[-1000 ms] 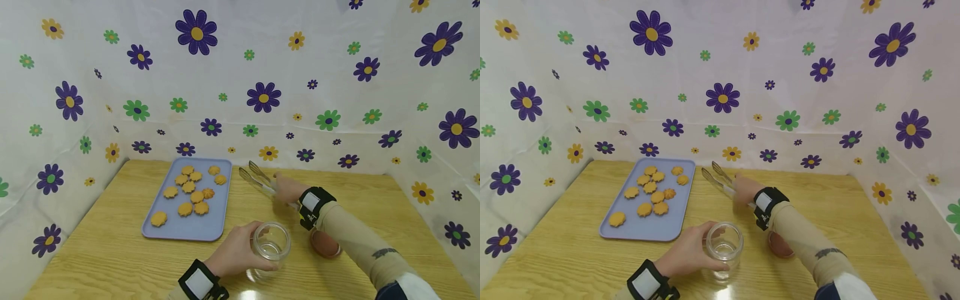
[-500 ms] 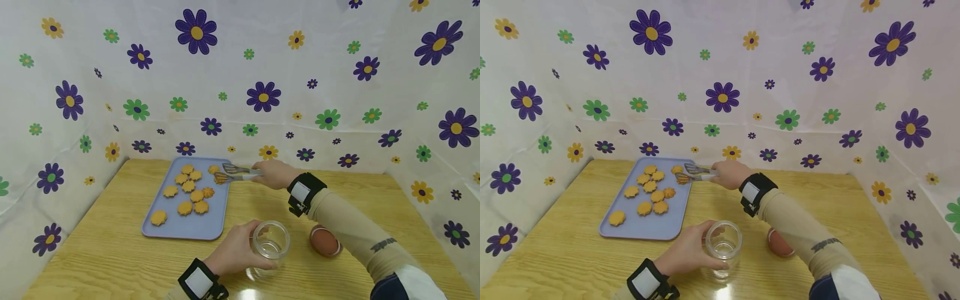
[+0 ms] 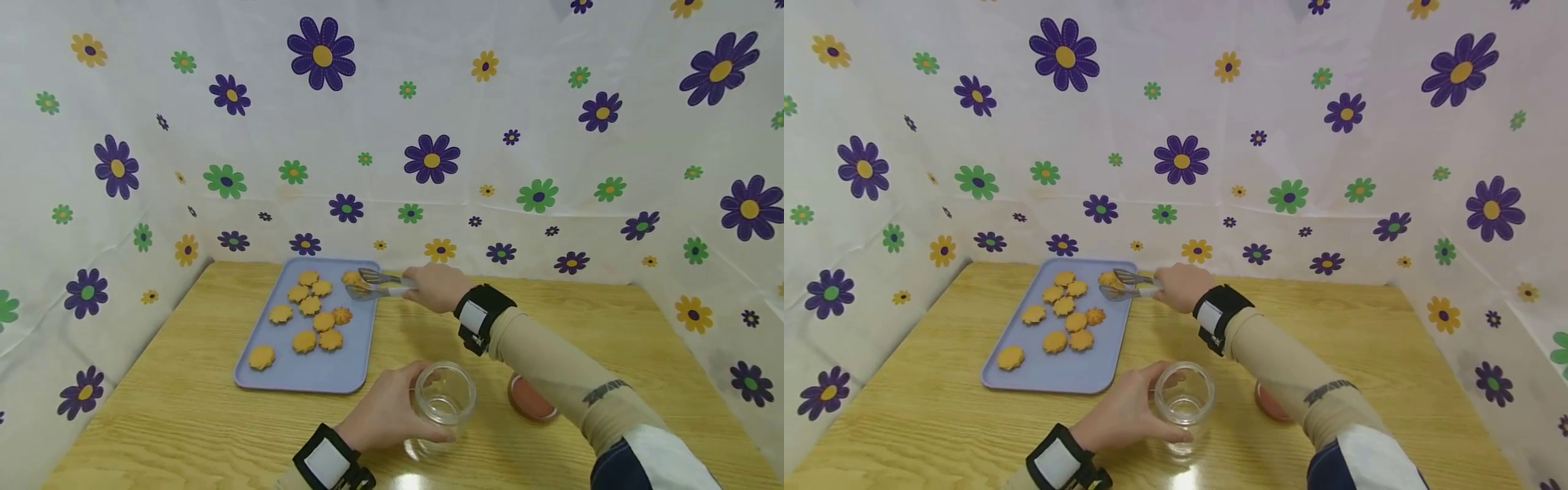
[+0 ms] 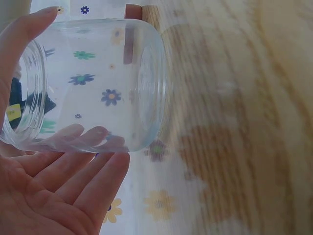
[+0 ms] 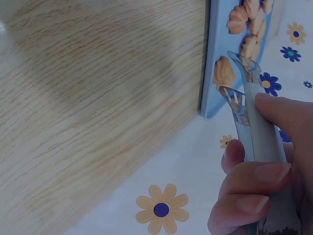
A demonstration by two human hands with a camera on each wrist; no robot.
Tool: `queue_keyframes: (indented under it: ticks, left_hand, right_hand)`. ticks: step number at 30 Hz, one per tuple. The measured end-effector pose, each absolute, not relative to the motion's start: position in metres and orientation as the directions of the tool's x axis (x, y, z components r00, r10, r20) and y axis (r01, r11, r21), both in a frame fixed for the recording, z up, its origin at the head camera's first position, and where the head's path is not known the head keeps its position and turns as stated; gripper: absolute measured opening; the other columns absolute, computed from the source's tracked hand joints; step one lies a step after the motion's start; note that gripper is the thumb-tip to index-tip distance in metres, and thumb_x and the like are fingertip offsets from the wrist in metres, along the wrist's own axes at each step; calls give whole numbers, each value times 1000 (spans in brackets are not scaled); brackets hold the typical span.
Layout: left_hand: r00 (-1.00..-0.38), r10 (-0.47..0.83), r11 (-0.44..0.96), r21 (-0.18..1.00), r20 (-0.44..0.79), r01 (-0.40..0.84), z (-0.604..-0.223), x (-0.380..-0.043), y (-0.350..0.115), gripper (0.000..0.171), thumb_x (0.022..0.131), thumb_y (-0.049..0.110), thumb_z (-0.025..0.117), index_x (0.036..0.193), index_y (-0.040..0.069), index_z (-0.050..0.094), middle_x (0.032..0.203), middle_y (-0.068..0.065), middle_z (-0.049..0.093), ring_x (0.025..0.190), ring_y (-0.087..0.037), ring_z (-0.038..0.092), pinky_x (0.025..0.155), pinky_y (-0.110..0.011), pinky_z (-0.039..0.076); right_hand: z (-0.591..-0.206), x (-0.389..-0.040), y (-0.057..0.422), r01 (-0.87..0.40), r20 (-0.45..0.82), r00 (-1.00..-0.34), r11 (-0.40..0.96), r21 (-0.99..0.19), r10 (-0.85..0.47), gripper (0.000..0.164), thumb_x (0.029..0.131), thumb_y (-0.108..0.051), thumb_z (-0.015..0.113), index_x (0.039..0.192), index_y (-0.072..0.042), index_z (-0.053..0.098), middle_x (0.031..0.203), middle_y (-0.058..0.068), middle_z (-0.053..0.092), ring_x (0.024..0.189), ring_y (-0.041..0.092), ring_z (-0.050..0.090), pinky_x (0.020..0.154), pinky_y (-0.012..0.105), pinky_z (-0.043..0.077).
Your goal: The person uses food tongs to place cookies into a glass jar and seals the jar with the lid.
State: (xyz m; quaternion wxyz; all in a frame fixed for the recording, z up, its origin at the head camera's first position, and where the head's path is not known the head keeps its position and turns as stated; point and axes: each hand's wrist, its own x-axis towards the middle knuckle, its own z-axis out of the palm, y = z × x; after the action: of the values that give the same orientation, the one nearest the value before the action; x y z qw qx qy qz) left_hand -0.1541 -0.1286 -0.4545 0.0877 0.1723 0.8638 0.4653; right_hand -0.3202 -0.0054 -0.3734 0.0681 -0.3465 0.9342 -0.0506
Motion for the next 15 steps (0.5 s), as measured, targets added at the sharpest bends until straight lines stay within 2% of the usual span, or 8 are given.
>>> queue_keyframes:
  ticks: [8,15]
  left_hand:
    - [-925,379,511,831,9,218,-455,-153,-128,84,62,57,91,130,19,60,114,7,69,104,-10,64,90,-29,53]
    - [-930,367,526,824,2,210,-454,-153,-128,85,61,57,91,131,18,60,113,8,69,103,-11,64,89,-29,53]
  right_hand:
    - [-383,-331,-8,-623,-119,-754,761,-183,-646,39,102,-34,58,132,-10,62,104,5,71,78,17,61,72,35,55]
    - [-389,-330,-3,-658,-84,-729,730,-187,-679,36,102,-34,57,130,-12,64,105,5,71,77,16,60,71,34,52]
